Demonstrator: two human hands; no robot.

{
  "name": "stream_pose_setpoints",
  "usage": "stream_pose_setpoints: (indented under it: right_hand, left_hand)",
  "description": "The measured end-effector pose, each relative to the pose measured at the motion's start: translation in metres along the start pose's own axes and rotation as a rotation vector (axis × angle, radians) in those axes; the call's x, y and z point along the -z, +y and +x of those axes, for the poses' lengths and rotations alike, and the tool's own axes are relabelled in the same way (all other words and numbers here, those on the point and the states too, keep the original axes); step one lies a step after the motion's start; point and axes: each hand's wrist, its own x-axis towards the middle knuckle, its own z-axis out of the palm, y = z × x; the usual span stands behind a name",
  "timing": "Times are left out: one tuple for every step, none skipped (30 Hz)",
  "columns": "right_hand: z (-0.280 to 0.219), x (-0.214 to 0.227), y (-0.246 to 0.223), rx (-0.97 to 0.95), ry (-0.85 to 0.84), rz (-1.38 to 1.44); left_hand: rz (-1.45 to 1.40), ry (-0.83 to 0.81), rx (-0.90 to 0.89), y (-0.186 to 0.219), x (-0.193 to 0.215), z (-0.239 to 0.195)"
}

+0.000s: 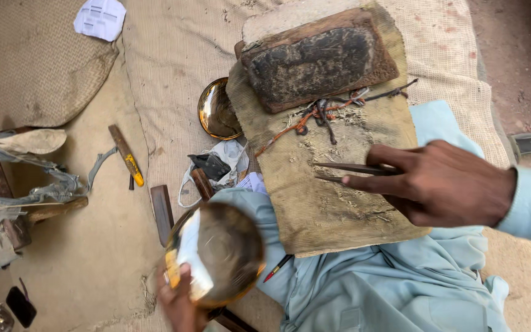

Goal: The person sits on the ground and uses a metal stylus to engrave concentric circles and decorative patterns on brass plates. They repeatedly rotate the plate and adjust their grip to continue the design.

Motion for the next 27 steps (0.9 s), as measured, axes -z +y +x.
stream_pose_setpoints:
  right_hand:
    - [-0.008,-0.007,0.003,-0.108,-0.009,0.120]
    - [-0.009,-0.017,0.005,-0.207,-0.039,0.182]
    - [-0.009,-0.027,0.006,-0.303,-0.067,0.244]
    - [-0.011,-0.036,0.006,-0.253,0.046,0.306]
    - [-0.014,-0.044,0.006,-0.205,0.163,0.368]
    - [-0.015,-0.051,0.005,-0.157,0.279,0.430]
    - [-0.017,-0.059,0.004,-0.158,0.307,0.467]
    - [-0.018,-0.065,0.003,-0.159,0.335,0.504]
    - [-0.019,-0.072,0.001,-0.161,0.362,0.540]
    - [-0.020,-0.078,-0.001,-0.171,0.385,0.591]
    - [-0.020,-0.083,-0.003,-0.183,0.412,0.643]
    - [-0.021,-0.088,-0.005,-0.195,0.439,0.695]
    - [-0.023,-0.091,-0.006,-0.233,0.446,0.695]
    - [-0.024,-0.094,-0.008,-0.270,0.453,0.695]
    - [-0.026,-0.097,-0.009,-0.310,0.457,0.694]
    - [-0.028,-0.100,-0.011,-0.327,0.508,0.703]
    - [-0.028,-0.103,-0.012,-0.340,0.556,0.712]
    - [-0.027,-0.106,-0.013,-0.353,0.604,0.721]
    - [-0.027,-0.109,-0.013,-0.356,0.650,0.727]
    - [-0.027,-0.112,-0.014,-0.358,0.696,0.732]
    - [-0.026,-0.115,-0.014,-0.362,0.749,0.734]
    - [-0.025,-0.117,-0.015,-0.360,0.787,0.723]
    - [-0.026,-0.120,-0.015,-0.361,0.828,0.709]
    - [-0.026,-0.123,-0.016,-0.361,0.869,0.695]
    - [-0.026,-0.125,-0.016,-0.350,0.909,0.691]
    - [-0.026,-0.128,-0.016,-0.338,0.950,0.686]
    - [-0.025,-0.130,-0.016,-0.332,0.998,0.675]
  left_hand:
    - [0.154,0.091,-0.034,-0.006,0.039,0.008]
    - [0.261,0.097,-0.016,-0.014,0.074,0.013]
    - [0.369,0.105,-0.001,-0.023,0.101,0.018]
    - [0.423,0.156,-0.022,-0.038,0.117,0.021]
    - [0.477,0.205,-0.046,-0.052,0.127,0.025]
    - [0.531,0.254,-0.069,-0.061,0.134,0.027]
    - [0.749,0.325,-0.031,-0.066,0.132,0.029]
    - [0.967,0.396,0.009,-0.072,0.123,0.031]
    - [1.183,0.466,0.051,-0.077,0.112,0.032]
    - [1.216,0.487,0.024,-0.079,0.101,0.032]
    - [1.250,0.505,-0.007,-0.077,0.087,0.034]
    - [1.283,0.523,-0.039,-0.072,0.069,0.037]
    - [1.418,0.485,-0.035,-0.062,0.054,0.039]
    - [1.551,0.443,-0.032,-0.049,0.045,0.040]
    - [1.682,0.396,-0.024,-0.037,0.034,0.044]
    - [1.542,0.438,-0.171,-0.027,0.020,0.054]
    - [1.395,0.482,-0.308,-0.019,0.005,0.067]
    - [0.936,0.439,-0.365,-0.013,-0.019,0.090]
    - [0.666,0.360,-0.127,-0.011,-0.042,0.109]
    - [0.612,0.298,-0.034,-0.011,-0.070,0.134]
    - [0.664,0.184,-0.650,-0.013,-0.104,0.160]
    - [0.629,0.099,-0.050,-0.016,-0.133,0.182]
    - [0.774,-0.050,-0.184,-0.019,-0.166,0.206]
    - [0.746,-0.013,-0.091,-0.026,-0.197,0.221]
    - [0.832,0.001,-0.087,-0.027,-0.223,0.238]
    - [0.918,0.017,-0.083,-0.031,-0.241,0.247]
    - [0.918,0.013,-0.012,-0.031,-0.252,0.252]
